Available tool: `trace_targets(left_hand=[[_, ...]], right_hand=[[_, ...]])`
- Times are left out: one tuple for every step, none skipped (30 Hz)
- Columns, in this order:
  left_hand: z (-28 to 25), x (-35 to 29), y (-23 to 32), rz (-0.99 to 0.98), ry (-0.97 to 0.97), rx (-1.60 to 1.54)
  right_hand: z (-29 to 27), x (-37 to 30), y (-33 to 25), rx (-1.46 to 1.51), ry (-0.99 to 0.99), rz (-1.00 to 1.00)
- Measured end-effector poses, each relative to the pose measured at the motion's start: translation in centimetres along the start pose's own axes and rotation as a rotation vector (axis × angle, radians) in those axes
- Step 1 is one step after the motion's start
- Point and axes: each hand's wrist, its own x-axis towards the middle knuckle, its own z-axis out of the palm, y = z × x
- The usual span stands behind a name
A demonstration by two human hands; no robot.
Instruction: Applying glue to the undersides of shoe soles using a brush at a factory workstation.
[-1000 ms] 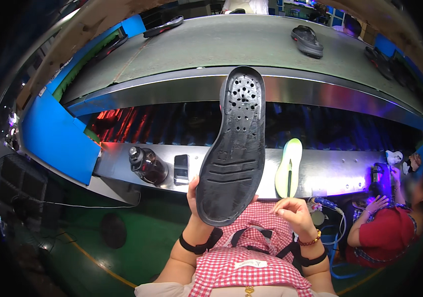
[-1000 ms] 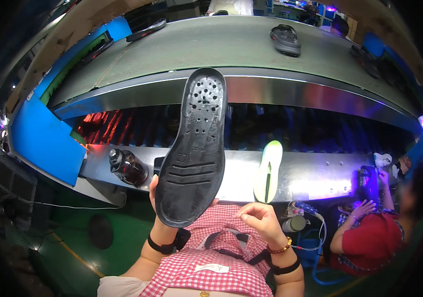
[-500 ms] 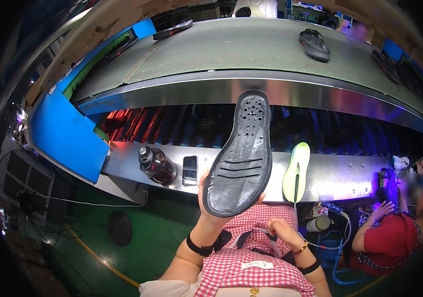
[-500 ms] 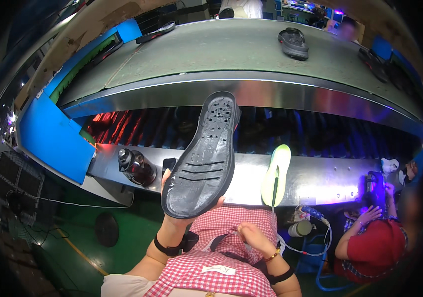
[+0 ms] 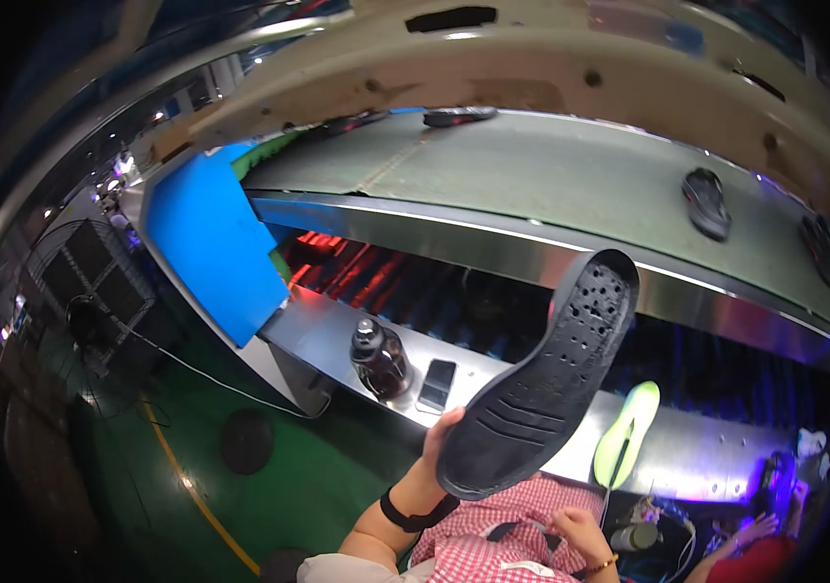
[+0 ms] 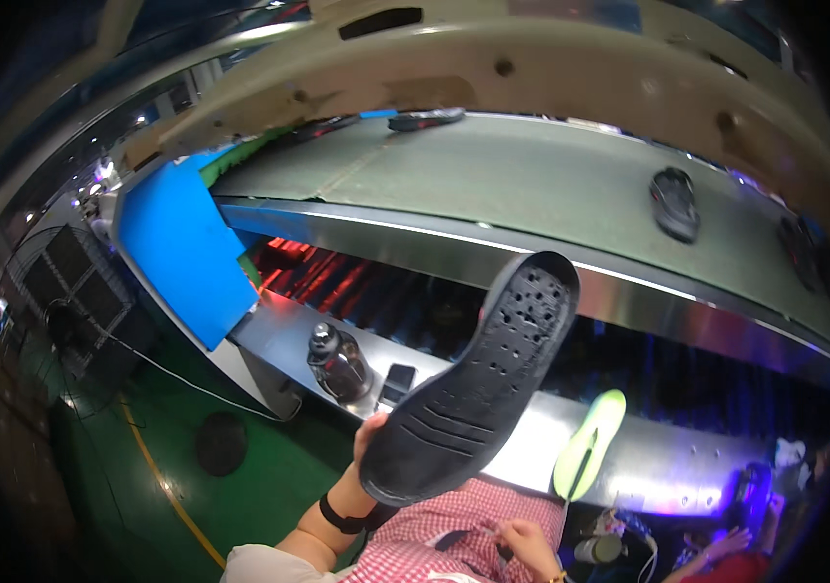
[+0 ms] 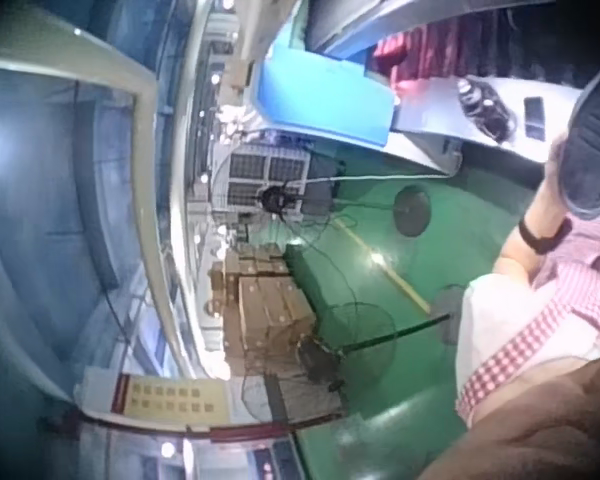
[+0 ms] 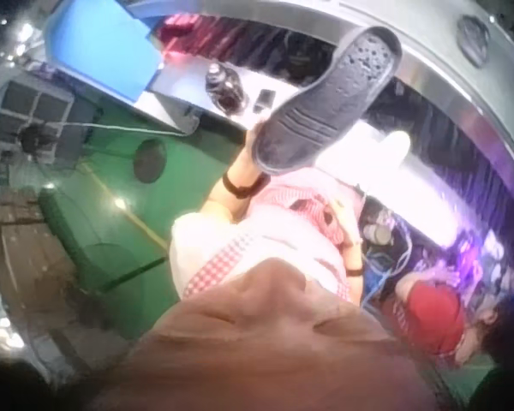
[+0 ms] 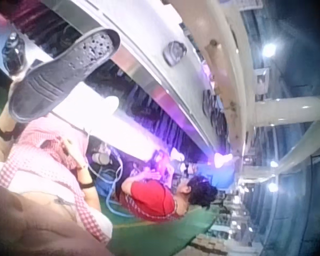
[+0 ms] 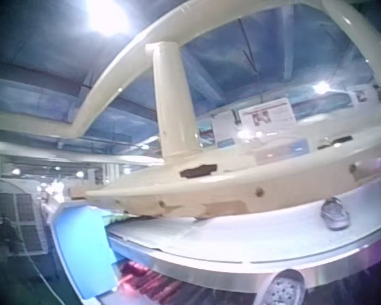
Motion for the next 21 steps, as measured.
trace_targets(left_hand=[[0.5,0.2,1.3,-0.007,0.016,0.130],[0.9,0.8,3.4,0.051,-0.011,0.205],[1.4,1.4,5.7,0.099,0.005,0.292],[1.8,2.6,8.6,0.164,-0.018,0.314],[2.0,4.0,12.2,0.229,-0.005,0.338],[2.5,5.8,16.9,0.310,-0.017,0.566],[2.4,7.3,20.8,0.419,-0.126,0.378],[2.9,9.1,25.8,0.569,-0.125,0.312],[3.1,11.6,30.1,1.057,0.207,-0.021],[3.3,11.7,33.7,1.227,0.257,-0.299],[2.3,12.1,35.4,1.354,0.327,-0.341],[1.9,12.9,36.6,1.270,0.453,-0.389],[1.3,13.4,36.6,1.041,0.365,-0.290],[0.2,14.0,35.1,0.850,0.244,-0.066],[-1.2,14.8,32.4,0.665,0.159,0.148],[-2.5,15.2,29.1,0.502,0.100,0.343],[-4.0,15.0,25.1,0.356,0.054,0.525],[-5.4,14.2,21.1,0.231,0.204,0.696],[-6.9,12.9,17.0,0.119,0.212,0.912],[-8.3,11.5,13.2,-0.035,0.192,1.070],[-9.7,10.1,9.8,-0.135,0.044,1.328]], right_hand=[[-0.3,0.0,0.0,-0.005,-0.013,0.030],[-0.4,-0.1,0.0,0.086,0.053,0.118],[-1.0,-0.1,0.0,-0.141,0.056,0.203],[-1.3,-0.1,0.2,-0.225,0.052,0.230],[-1.7,-0.1,0.3,-0.270,0.052,0.212],[-1.9,0.0,0.5,-0.282,0.057,0.169],[-2.2,0.1,0.7,-0.288,0.069,0.116],[-2.3,0.3,1.0,-0.295,0.083,0.066],[-2.4,0.5,1.4,-0.307,0.097,0.021],[-2.6,0.7,1.7,-0.323,0.110,-0.015],[-2.8,1.0,2.2,-0.343,0.126,-0.055],[-3.0,1.1,2.7,-0.363,0.144,-0.092],[-3.3,1.3,3.2,-0.381,0.158,-0.119],[-3.6,1.4,3.7,-0.398,0.167,-0.148],[-3.8,1.5,4.3,-0.414,0.174,-0.178],[-4.0,1.6,4.8,-0.430,0.181,-0.203],[-4.2,1.6,5.3,-0.446,0.186,-0.233],[-4.4,1.7,5.7,-0.467,0.193,-0.264],[-4.4,1.8,6.1,-0.491,0.197,-0.303],[-4.5,1.8,6.3,-0.515,0.202,-0.347],[-4.5,1.9,6.4,-0.559,0.210,-0.417]])
